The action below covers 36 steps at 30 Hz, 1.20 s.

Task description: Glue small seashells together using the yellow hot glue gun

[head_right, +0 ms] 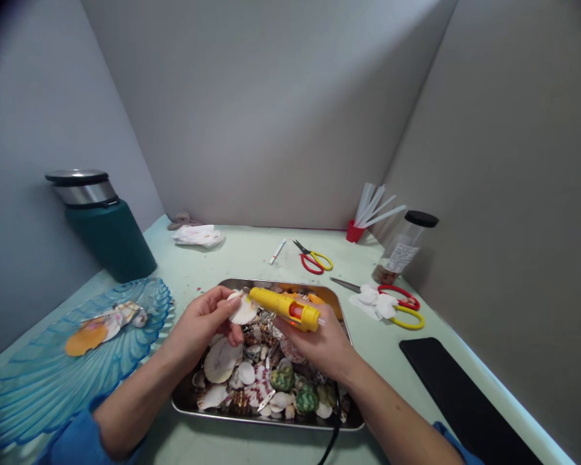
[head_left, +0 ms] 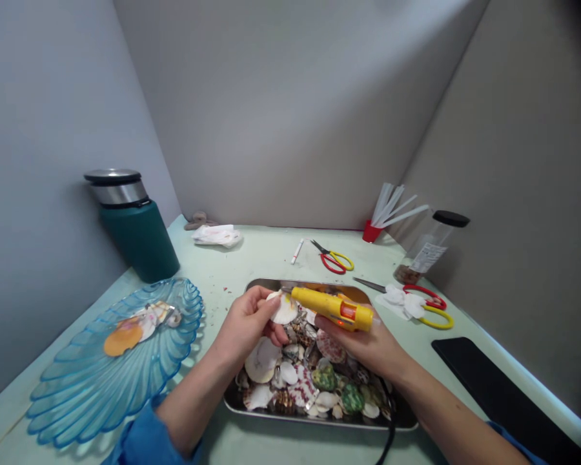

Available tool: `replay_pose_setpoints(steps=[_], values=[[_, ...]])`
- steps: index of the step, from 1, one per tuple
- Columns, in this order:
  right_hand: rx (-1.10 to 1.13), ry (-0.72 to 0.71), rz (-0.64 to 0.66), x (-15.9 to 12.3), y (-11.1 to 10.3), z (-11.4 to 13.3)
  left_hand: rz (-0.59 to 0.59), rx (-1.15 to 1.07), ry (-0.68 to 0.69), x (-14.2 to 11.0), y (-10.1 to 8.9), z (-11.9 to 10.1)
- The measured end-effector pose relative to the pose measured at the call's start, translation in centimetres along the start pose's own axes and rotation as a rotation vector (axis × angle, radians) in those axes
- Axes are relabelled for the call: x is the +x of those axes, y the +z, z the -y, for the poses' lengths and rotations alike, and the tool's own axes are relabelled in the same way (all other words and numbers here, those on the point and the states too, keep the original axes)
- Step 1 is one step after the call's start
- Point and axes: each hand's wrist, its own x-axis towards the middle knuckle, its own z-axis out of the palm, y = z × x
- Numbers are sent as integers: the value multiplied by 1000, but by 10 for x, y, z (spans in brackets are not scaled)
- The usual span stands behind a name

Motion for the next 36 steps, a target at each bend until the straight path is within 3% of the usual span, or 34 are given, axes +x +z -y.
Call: replay_pose_setpoints(steps=[6, 13, 22, 36], values=[[-31, -14, 32, -1, -1, 0, -25, -15, 6, 0, 0, -1], [-1, -14, -57, 0, 0, 1, -30, -17, -5, -2, 2, -3], [-64, -47, 31, 0, -1, 7, -1, -23, -1, -3, 2, -3], [-77, -54, 15, 1, -1, 7, -2, -7, -5, -3, 2, -4]])
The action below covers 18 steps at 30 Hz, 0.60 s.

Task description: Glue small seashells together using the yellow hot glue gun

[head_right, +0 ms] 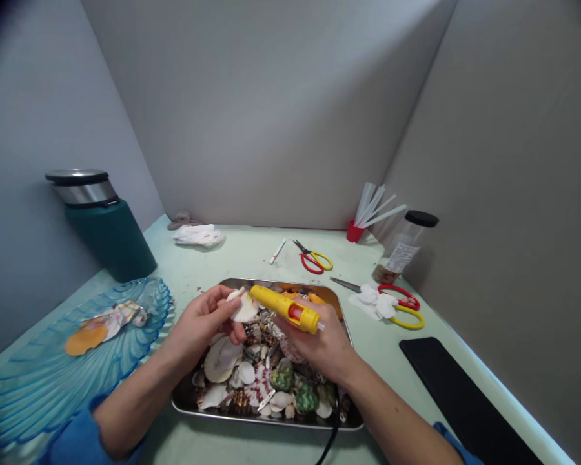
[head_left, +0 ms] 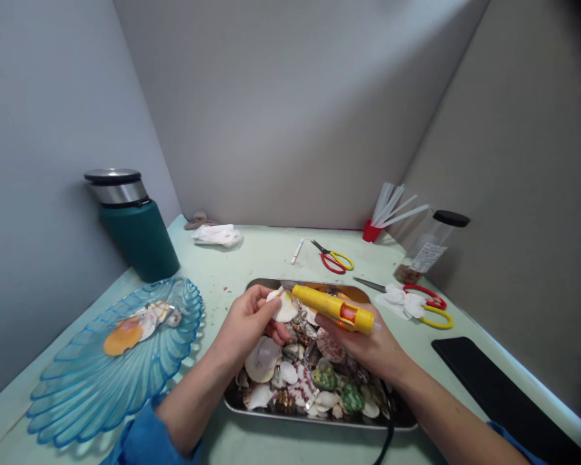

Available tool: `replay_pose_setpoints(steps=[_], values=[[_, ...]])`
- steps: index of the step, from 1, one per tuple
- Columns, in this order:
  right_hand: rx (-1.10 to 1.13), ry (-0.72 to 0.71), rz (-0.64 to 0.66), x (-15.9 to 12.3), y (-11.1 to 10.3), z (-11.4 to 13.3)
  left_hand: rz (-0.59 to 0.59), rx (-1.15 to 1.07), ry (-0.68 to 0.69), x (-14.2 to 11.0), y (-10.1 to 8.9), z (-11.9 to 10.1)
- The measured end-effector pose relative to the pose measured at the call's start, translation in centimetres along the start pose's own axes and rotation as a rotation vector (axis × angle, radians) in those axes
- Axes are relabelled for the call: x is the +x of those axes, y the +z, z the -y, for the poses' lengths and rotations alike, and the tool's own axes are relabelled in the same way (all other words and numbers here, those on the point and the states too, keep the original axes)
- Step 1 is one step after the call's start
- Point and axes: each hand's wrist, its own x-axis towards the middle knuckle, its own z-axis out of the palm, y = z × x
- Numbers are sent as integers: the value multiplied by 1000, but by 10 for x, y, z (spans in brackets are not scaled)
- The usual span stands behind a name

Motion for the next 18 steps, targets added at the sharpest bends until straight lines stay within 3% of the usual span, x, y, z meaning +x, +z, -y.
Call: replay_pose_setpoints(steps=[18], values=[[-21, -18, 33, -1, 0, 3, -15, -15, -2, 0, 1, 0]])
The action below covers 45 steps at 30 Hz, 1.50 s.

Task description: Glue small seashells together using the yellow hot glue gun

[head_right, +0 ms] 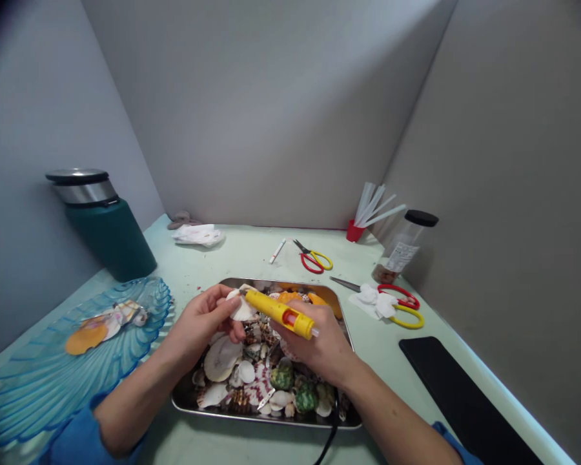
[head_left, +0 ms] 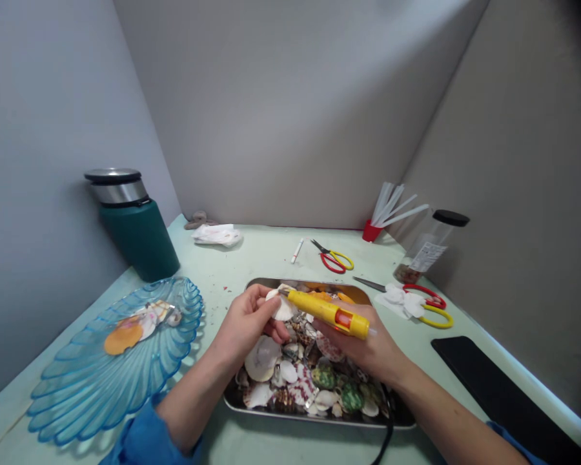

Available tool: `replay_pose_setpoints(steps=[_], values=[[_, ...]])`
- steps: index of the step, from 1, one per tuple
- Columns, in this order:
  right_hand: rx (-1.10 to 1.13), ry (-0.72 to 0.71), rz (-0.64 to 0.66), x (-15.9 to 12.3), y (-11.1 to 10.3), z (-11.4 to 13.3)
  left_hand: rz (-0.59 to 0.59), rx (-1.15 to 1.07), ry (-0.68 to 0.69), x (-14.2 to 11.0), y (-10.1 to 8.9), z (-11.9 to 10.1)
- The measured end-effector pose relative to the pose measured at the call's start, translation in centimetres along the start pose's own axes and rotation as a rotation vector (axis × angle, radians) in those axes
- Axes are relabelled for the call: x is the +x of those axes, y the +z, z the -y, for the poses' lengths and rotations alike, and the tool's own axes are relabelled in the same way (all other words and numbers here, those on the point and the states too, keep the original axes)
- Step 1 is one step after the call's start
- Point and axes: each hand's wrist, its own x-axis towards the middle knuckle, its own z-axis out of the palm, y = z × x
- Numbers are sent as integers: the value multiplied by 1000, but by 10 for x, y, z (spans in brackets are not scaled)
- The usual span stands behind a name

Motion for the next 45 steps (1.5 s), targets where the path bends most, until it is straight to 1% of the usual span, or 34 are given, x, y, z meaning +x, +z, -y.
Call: replay_pose_setpoints(steps=[5, 21, 24, 30, 37, 45], values=[[-33, -12, -50, 1, 1, -1, 6, 1, 7, 0, 0, 0], [-5, -8, -44, 0, 2, -2, 22, -3, 7, 0, -1, 0], [5, -3, -26, 0, 0, -3, 0, -28, 13, 1, -3, 1], [57, 55, -113, -1, 0, -12, -52, -115, 28, 3, -7, 3], [91, 30, -65, -1, 0, -13, -41, -144, 45, 4, -8, 4], [102, 39, -92, -1, 0, -14, -10, -131, 33, 3, -9, 2]])
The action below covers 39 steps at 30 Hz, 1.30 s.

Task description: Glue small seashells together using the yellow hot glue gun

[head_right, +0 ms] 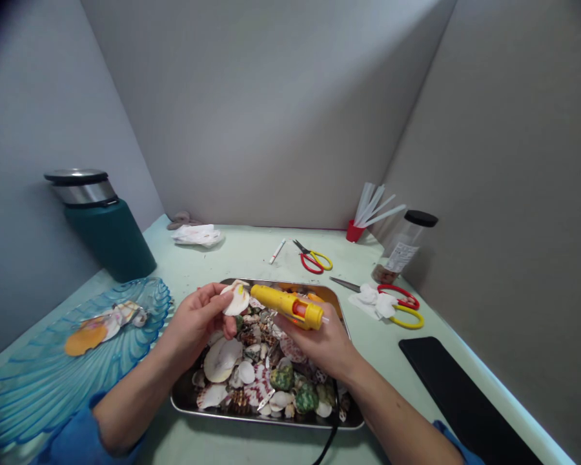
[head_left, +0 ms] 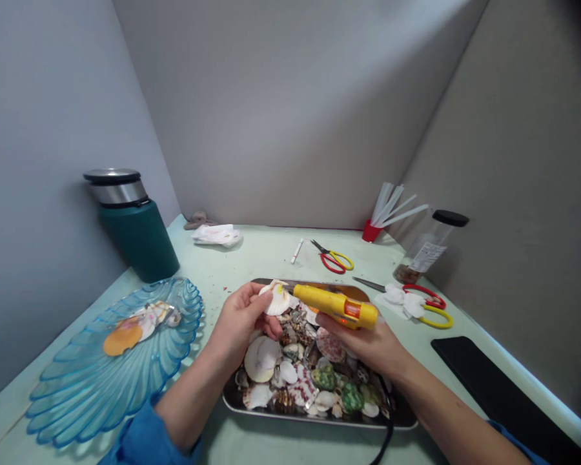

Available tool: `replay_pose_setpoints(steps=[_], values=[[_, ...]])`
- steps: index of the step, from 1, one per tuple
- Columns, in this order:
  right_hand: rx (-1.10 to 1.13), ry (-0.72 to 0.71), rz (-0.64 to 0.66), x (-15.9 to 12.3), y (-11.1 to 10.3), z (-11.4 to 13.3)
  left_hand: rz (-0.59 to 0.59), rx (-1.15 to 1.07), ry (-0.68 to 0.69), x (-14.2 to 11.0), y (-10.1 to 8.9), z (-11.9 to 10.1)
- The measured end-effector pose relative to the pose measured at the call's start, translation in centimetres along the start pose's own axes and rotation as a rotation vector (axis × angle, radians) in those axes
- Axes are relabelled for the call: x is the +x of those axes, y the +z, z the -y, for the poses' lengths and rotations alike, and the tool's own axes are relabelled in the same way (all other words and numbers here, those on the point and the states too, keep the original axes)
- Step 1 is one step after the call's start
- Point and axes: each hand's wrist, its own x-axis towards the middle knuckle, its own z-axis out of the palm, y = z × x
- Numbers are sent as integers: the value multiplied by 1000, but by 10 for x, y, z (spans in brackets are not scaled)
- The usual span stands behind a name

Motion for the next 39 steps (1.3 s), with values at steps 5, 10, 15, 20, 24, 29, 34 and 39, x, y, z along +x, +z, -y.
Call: replay_pose_setpoints(steps=[5, 10, 15, 20, 24, 29, 34, 39], values=[[-20, 0, -4, 0, 0, 2, 1, 1, -8, -1, 1, 0], [-4, 27, -16, 0, 0, 5, -6, 4, -12, -1, 1, 0], [22, 21, 6, 0, 1, 5, -27, -25, 20, 0, 0, 0], [11, 26, 21, -1, 1, 2, -37, -44, 23, 0, 0, 0], [13, 55, 9, -1, 0, 4, -11, -22, 1, -1, 0, -1], [31, 52, 1, 0, 0, 5, 24, -4, -29, -1, 2, -2], [27, 50, -5, 0, 0, 7, 6, -21, -32, -2, 3, -3], [32, 53, 11, 0, -1, 7, -17, -61, -7, -1, 1, -2]])
